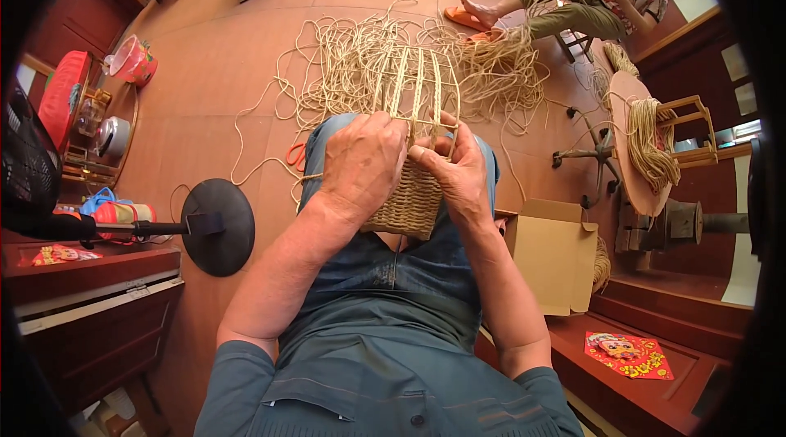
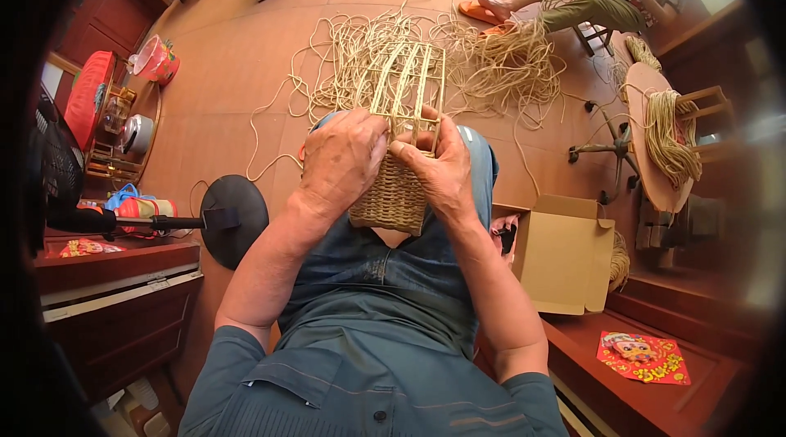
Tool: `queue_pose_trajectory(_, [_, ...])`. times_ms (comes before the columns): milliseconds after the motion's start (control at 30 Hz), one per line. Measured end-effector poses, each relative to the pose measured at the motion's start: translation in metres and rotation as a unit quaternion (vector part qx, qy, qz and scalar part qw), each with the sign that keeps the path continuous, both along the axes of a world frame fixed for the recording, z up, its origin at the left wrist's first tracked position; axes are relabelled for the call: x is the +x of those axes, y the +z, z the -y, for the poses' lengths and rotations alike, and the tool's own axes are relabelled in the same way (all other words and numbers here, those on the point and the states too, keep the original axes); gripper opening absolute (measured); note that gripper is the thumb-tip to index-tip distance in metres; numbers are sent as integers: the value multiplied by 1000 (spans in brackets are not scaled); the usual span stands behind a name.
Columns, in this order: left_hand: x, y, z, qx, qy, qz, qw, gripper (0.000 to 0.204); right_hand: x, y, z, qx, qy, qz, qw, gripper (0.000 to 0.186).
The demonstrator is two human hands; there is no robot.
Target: Weaving a straw basket by hand.
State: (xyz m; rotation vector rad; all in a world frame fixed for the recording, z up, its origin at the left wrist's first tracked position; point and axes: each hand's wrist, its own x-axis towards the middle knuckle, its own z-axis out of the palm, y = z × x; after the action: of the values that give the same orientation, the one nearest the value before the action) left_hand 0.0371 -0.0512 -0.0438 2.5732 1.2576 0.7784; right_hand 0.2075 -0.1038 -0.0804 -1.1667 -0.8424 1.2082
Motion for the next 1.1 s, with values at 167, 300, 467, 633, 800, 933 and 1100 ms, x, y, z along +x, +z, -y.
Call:
queue_pose_trajectory(167, [2, 2, -3, -13, 7, -47, 999, 9, -1, 5, 0, -14, 9, 1, 1000, 71])
queue_pose_trajectory(300, [0, 6, -1, -51, -1, 4, 999, 10, -1, 1, -1, -18, -5, 13, 1000, 69])
queue_pose_trajectory(467, [-5, 16, 0, -228, 18, 100, 968, 21, -4, 0, -1, -10, -18, 12, 1000, 68])
queue_pose_trajectory(633, [-6, 12, -1, -264, 15, 155, 952, 23, -5, 2, 0, -16, -22, 10, 1000, 66])
queue_pose_trajectory(800, [1, 12, 1, -277, 29, 166, 946, 21, -5, -2, -1, -20, -25, 19, 999, 65])
queue_pose_trajectory(933, [4, 6, 6, -190, 48, 135, 971, 18, -6, -1, -1, -14, -32, 24, 999, 63])
queue_pose_trajectory(1100, [6, 3, 14, -110, 52, 111, 986, 17, -7, -2, -1, -12, -39, 51, 998, 62])
